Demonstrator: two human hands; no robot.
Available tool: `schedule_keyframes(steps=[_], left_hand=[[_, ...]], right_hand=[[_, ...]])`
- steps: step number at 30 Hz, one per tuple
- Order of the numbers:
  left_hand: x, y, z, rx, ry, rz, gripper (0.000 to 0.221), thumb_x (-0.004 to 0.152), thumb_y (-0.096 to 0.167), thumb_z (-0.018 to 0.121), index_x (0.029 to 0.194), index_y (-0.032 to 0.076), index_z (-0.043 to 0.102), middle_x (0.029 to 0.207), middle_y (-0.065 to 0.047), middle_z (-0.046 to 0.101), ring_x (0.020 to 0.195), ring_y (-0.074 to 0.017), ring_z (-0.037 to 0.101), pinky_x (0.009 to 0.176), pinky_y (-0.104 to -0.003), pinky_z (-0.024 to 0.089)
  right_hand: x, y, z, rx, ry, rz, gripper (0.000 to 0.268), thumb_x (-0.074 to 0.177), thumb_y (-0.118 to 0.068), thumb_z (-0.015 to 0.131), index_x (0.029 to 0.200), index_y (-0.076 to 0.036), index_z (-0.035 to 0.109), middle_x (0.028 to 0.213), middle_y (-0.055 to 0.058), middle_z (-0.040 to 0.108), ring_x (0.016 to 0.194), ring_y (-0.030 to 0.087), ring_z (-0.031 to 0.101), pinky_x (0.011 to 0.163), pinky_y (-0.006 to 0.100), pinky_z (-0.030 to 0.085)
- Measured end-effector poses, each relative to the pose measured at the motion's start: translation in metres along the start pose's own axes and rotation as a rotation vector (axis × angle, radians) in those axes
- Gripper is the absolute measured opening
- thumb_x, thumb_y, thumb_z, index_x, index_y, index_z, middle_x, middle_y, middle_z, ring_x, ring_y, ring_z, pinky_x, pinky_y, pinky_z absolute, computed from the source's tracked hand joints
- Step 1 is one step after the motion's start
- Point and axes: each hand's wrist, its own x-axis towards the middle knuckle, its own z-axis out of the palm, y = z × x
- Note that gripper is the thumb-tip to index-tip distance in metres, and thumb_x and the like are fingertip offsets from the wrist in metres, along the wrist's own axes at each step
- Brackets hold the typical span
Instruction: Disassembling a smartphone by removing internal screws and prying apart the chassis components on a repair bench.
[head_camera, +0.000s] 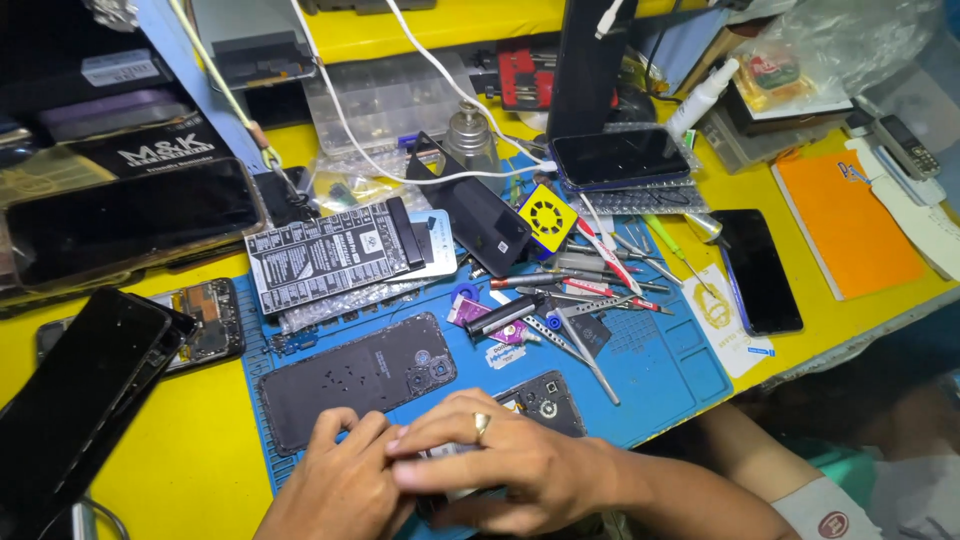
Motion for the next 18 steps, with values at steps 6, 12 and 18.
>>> schedule_keyframes(steps=[6,12,18], left_hand=[[0.011,0.006,-0.016,-0.016,0.031,-0.030,0.022,0.099,0.023,0.061,0.078,0.018,0.067,0.080,-0.002,0.060,0.078,-0.0273,0.053,0.072,-0.045,0.039],[0.014,0.013,-0.034,-0.058,0.011,-0.050,0.020,0.094,0.018,0.060,0.074,0.015,0.065,0.078,-0.005,0.061,0.084,-0.0295,0.054,0.077,-0.047,0.038],[0.012,0.023,-0.042,0.072,0.084,-0.071,0.015,0.084,0.019,0.070,0.069,0.021,0.071,0.078,-0.001,0.062,0.087,-0.0268,0.056,0.083,-0.045,0.041]], right_hand=[[0.008,-0.010,-0.002,0.024,0.089,-0.036,0.033,0.109,0.003,0.047,0.142,0.002,0.046,0.125,0.021,0.067,0.115,0.042,0.069,0.107,0.056,0.050],[0.006,-0.012,0.004,0.050,0.166,-0.067,0.022,0.107,-0.004,0.047,0.121,0.001,0.063,0.109,0.019,0.066,0.092,0.033,0.063,0.090,0.051,0.053],[-0.009,-0.011,0.027,-0.047,0.262,0.011,0.031,0.089,0.000,0.070,0.119,-0.005,0.065,0.105,0.020,0.074,0.094,0.026,0.076,0.090,0.038,0.062]])
